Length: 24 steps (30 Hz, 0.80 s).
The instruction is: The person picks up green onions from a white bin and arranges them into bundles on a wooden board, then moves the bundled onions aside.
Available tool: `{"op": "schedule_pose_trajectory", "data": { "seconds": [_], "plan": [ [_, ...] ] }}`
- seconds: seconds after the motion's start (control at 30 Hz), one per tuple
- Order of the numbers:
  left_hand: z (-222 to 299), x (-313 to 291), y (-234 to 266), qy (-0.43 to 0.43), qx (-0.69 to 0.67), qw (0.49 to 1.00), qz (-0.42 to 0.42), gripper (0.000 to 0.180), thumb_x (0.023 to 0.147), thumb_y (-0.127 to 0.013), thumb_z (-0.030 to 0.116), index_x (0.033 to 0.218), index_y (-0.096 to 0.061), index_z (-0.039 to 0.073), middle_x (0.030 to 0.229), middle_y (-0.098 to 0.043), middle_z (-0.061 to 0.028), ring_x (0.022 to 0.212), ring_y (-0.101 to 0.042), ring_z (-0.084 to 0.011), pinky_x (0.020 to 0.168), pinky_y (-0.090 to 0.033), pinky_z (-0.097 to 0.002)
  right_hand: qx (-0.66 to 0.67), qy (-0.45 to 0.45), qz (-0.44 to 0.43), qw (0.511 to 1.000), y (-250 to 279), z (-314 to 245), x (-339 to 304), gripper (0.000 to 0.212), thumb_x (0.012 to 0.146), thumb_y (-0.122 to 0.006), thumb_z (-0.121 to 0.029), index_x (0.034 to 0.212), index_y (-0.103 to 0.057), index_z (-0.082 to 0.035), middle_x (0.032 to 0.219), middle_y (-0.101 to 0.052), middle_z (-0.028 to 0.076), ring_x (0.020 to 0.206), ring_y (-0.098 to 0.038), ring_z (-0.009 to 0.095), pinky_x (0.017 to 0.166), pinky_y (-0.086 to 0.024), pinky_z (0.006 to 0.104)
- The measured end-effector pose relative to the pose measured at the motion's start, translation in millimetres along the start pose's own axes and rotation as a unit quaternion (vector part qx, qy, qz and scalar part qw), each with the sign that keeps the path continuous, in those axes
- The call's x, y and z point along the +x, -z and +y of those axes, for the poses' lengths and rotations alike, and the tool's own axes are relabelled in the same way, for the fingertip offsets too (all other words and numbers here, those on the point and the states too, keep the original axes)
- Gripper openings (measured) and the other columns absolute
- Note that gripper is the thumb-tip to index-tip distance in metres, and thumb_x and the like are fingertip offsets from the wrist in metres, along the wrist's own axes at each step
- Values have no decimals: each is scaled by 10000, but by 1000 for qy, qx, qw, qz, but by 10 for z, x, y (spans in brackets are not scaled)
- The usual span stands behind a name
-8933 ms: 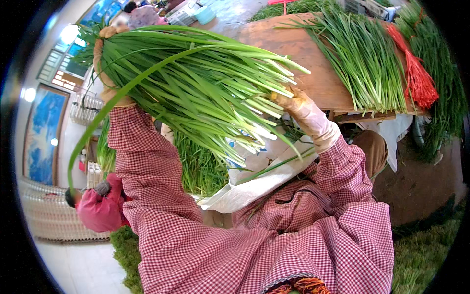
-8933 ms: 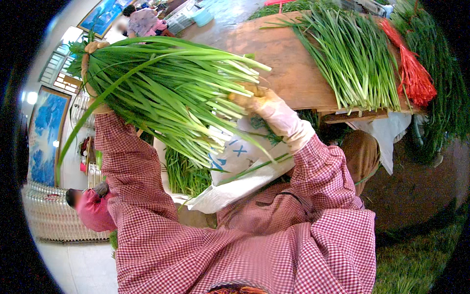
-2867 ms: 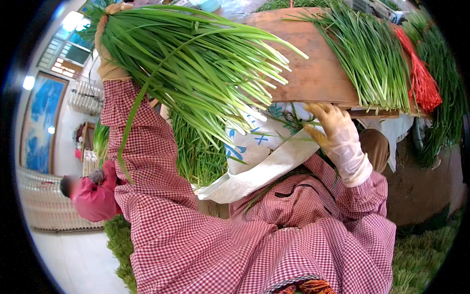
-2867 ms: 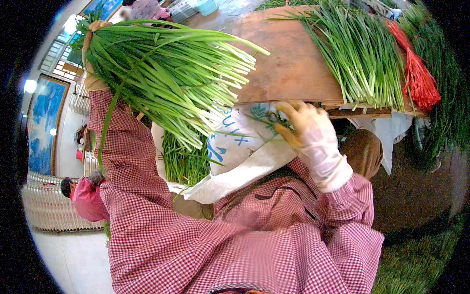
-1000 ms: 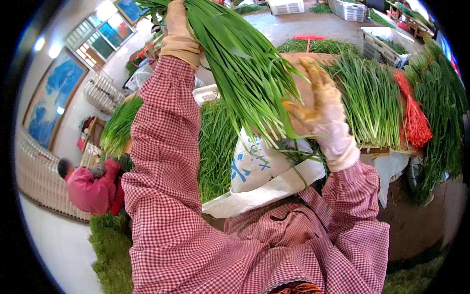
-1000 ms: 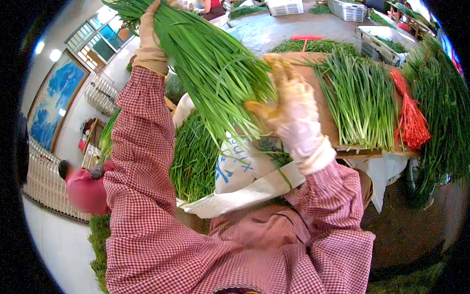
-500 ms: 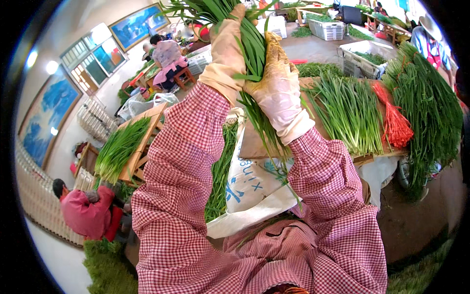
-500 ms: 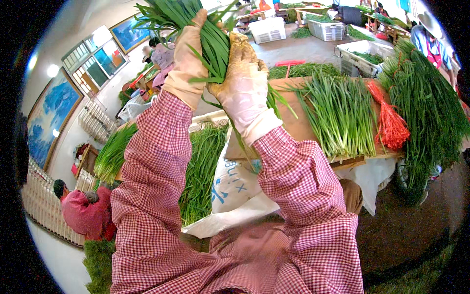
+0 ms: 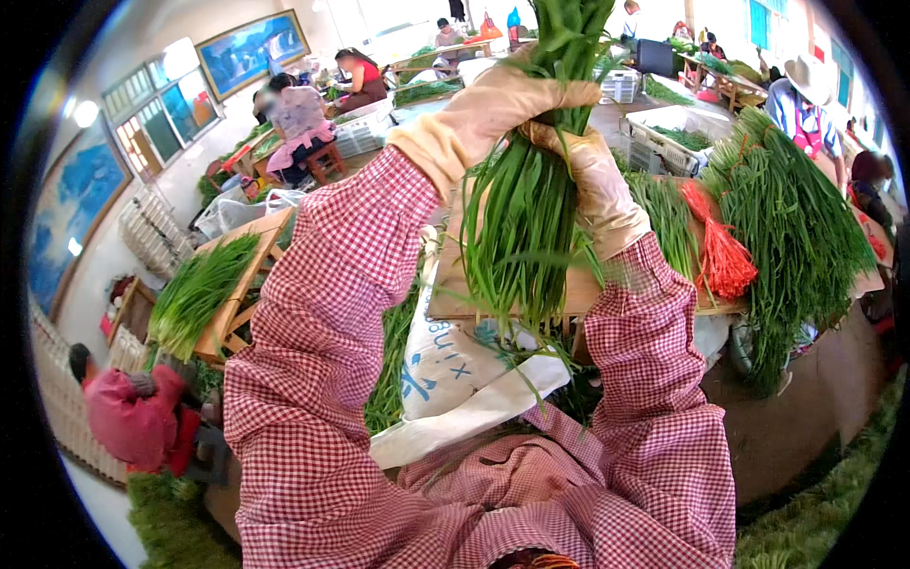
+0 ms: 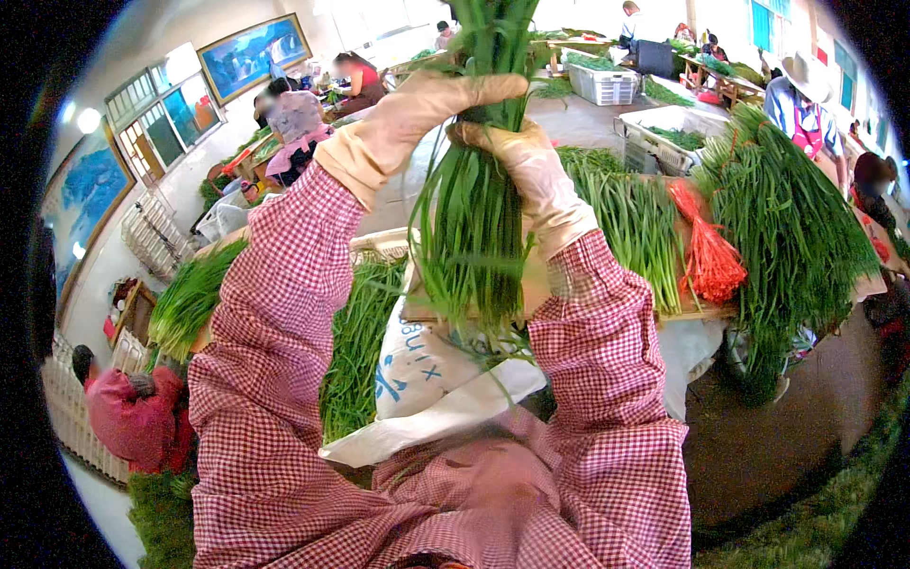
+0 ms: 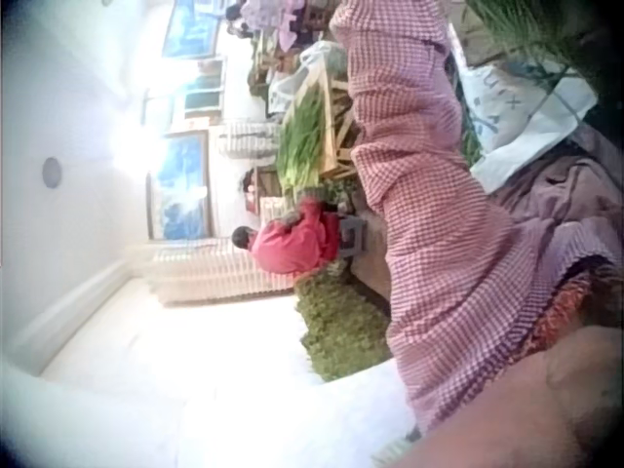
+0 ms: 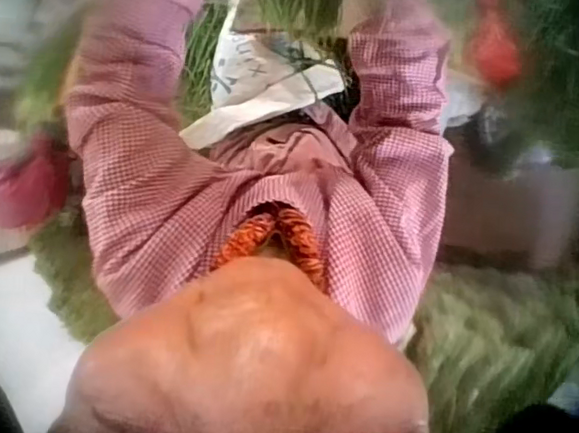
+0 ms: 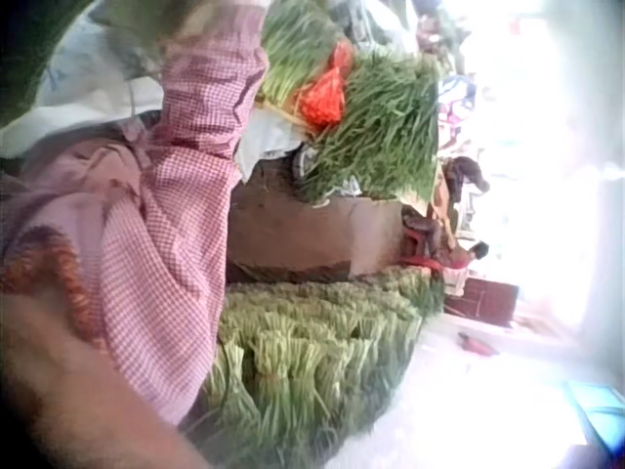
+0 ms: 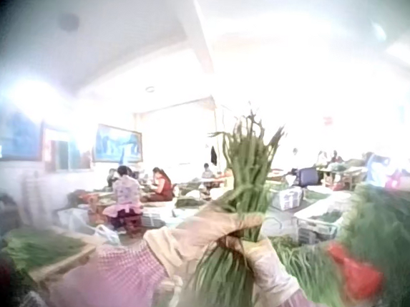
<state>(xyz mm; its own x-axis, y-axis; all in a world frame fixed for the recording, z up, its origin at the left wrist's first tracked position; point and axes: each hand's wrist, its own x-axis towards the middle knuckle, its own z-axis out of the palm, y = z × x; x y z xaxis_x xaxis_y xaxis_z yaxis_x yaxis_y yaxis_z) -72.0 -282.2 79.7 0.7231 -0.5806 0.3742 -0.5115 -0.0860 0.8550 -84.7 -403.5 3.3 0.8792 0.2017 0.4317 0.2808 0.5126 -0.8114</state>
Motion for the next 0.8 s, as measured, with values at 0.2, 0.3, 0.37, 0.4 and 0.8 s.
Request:
{"op": "schedule_pose_trajectory", "data": {
  "seconds": [0.2,0.3,0.37,0.4,0.8],
  "plan": [
    [-438,-7,188,-42,83,996,15,755,635,-728,466,1216,-442,78,1058,-567,-53,966,-520,-164,853,-392,-300,20,33,-19,999,186,-48,-121,300,774,-602,-238,951,-597,4,822,-622,56,689,-593,129,634,-491,240],
    [-547,-215,-8,-47,-81,995,-36,614,741,-658,412,1218,-447,88,1027,-549,-5,901,-491,-116,778,-384,-243,98,-18,-13,995,209,62,-200,299,802,-544,-223,981,-580,14,876,-620,68,757,-594,138,709,-486,242],
    [-520,-301,-23,9,-121,990,-66,583,752,-651,397,1202,-465,76,1028,-555,-2,913,-497,-102,783,-385,-219,116,-37,-41,992,183,102,-252,312,810,-522,-233,984,-573,21,887,-620,84,771,-598,151,718,-489,251],
    [-423,-334,-12,53,-104,990,-83,564,750,-653,391,1182,-488,68,1022,-564,-6,924,-508,-102,792,-393,-214,119,-41,-77,989,200,106,-263,323,809,-518,-244,980,-572,24,885,-620,92,767,-601,158,714,-492,256],
    [-486,-426,25,81,-241,967,-16,218,817,-557,190,962,-598,32,930,-603,-77,835,-581,-141,780,-475,-251,31,-92,-178,979,204,316,-150,384,828,-544,-377,1036,-577,-57,973,-613,56,856,-584,139,751,-483,279]
  ]
}}
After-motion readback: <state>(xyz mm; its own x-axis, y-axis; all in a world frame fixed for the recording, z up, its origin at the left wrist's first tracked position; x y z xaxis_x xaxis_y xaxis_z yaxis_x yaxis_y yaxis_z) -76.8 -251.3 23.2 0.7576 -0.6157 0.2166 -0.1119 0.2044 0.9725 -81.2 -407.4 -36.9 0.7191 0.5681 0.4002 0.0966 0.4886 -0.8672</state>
